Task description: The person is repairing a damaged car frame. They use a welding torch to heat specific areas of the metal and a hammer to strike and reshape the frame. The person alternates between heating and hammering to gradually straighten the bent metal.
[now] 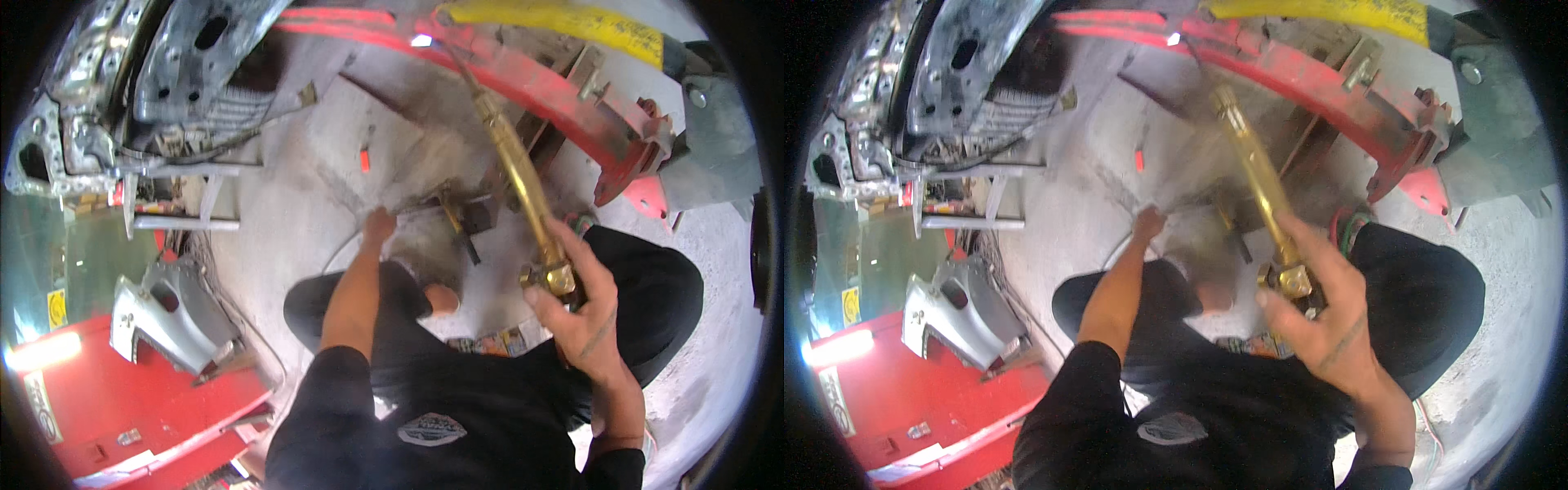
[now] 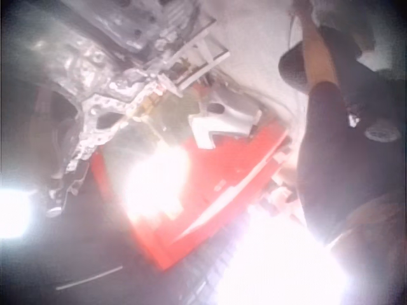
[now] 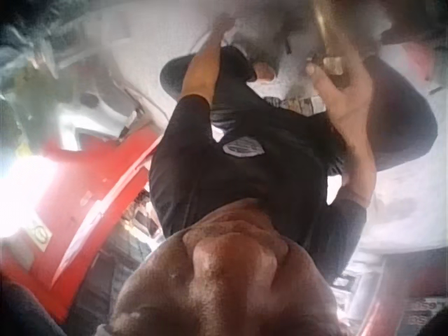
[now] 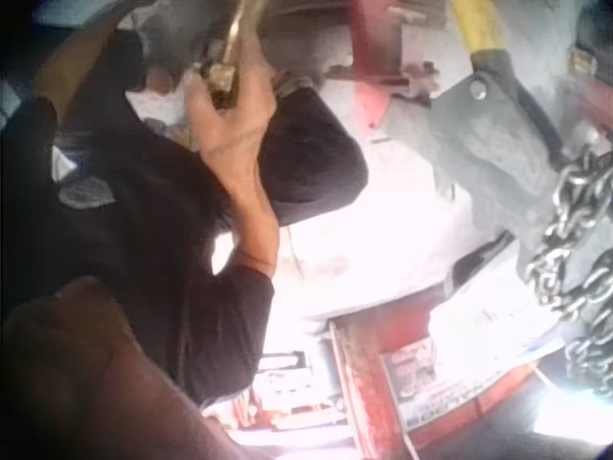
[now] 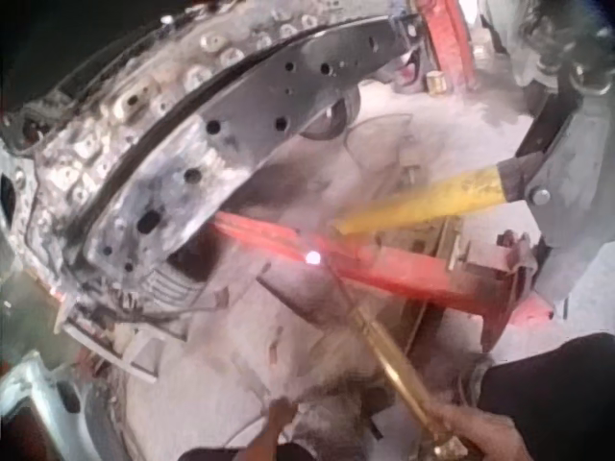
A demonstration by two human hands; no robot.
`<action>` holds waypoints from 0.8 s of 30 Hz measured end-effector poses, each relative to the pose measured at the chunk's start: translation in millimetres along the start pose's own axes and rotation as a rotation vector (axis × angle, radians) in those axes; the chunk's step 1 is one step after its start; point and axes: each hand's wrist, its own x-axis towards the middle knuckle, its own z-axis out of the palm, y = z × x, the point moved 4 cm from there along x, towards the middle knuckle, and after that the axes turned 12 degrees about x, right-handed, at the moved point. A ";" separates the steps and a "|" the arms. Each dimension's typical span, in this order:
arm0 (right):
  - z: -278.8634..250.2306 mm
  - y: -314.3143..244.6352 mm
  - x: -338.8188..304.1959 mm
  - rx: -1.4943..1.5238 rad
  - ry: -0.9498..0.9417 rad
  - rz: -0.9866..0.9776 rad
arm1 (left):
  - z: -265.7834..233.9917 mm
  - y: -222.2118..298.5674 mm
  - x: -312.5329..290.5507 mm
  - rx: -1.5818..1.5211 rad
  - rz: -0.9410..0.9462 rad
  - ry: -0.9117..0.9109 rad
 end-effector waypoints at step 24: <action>4.4 -19.9 5.9 0.045 -0.010 0.060 | 3.9 96.0 -23.5 -0.373 0.153 0.207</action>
